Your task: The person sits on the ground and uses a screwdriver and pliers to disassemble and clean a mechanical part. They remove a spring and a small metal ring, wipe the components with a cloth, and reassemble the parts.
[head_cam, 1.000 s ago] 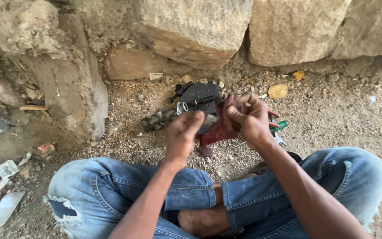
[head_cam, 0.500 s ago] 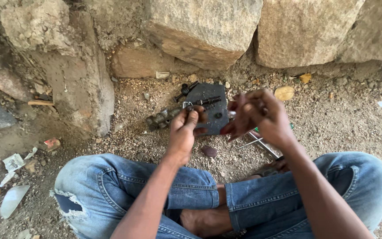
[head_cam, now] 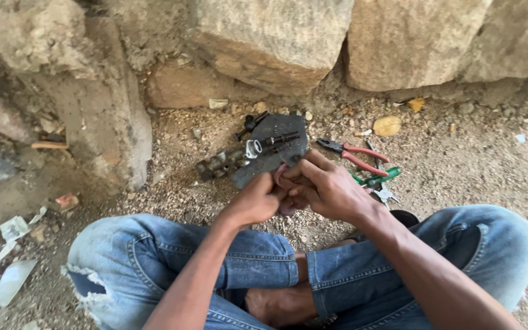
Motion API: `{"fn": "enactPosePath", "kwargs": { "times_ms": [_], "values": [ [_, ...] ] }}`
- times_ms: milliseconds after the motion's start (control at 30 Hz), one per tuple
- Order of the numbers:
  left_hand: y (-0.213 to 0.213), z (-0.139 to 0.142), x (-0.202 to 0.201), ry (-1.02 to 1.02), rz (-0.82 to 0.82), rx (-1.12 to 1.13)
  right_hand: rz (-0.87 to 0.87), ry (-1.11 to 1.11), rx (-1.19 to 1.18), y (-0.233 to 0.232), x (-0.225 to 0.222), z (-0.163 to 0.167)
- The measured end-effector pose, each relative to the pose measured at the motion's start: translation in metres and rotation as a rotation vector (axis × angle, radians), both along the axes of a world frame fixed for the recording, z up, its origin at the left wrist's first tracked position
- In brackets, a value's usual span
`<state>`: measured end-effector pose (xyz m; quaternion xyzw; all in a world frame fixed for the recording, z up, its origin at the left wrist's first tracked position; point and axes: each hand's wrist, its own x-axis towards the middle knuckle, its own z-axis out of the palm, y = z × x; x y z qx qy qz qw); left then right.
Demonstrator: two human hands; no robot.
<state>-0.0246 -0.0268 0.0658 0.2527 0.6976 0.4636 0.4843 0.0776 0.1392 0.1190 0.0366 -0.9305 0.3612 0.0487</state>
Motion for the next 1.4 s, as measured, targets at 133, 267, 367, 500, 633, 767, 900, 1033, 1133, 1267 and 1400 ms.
{"fn": "enactPosePath", "kwargs": {
  "times_ms": [133, 267, 367, 500, 633, 767, 900, 1033, 1133, 1267, 1400],
  "values": [
    [-0.006, 0.006, -0.007, -0.291, -0.052, 0.09, 0.017, 0.087, -0.036, 0.005, 0.004, -0.002],
    [-0.009, 0.008, -0.007, -0.112, -0.129, 0.254, -0.046, 0.084, 0.03, 0.007, 0.006, -0.006],
    [-0.002, 0.009, 0.003, 0.194, -0.173, 0.297, -0.074, 0.035, -0.055, 0.008, 0.005, -0.008],
    [-0.003, 0.017, 0.007, 0.553, -0.272, -0.011, -0.311, -0.233, -0.414, 0.001, 0.002, -0.014],
    [-0.005, 0.018, 0.009, 0.899, -0.252, 0.087, -0.533, -0.498, -0.69, -0.001, -0.002, -0.024],
    [-0.003, 0.002, 0.012, 0.576, -0.102, 0.086, -0.39, -0.328, -0.681, 0.003, -0.005, -0.032],
    [0.001, -0.015, 0.015, -0.046, 0.054, 0.373, -0.222, -0.175, -0.726, 0.005, 0.002, -0.032],
    [0.001, -0.017, 0.018, -0.793, 0.258, 0.449, 0.121, 0.267, -0.101, 0.01, 0.01, -0.022],
    [0.001, -0.01, 0.019, -0.466, 0.15, 0.35, 0.126, 0.203, -0.064, 0.01, 0.011, -0.018],
    [-0.001, -0.002, 0.014, 0.497, 0.036, 0.463, -0.336, -0.221, -0.483, 0.006, 0.004, -0.025],
    [-0.003, -0.006, 0.01, 1.23, 0.006, 0.465, -0.612, -0.472, -1.162, 0.004, -0.004, -0.037]
  ]
}}
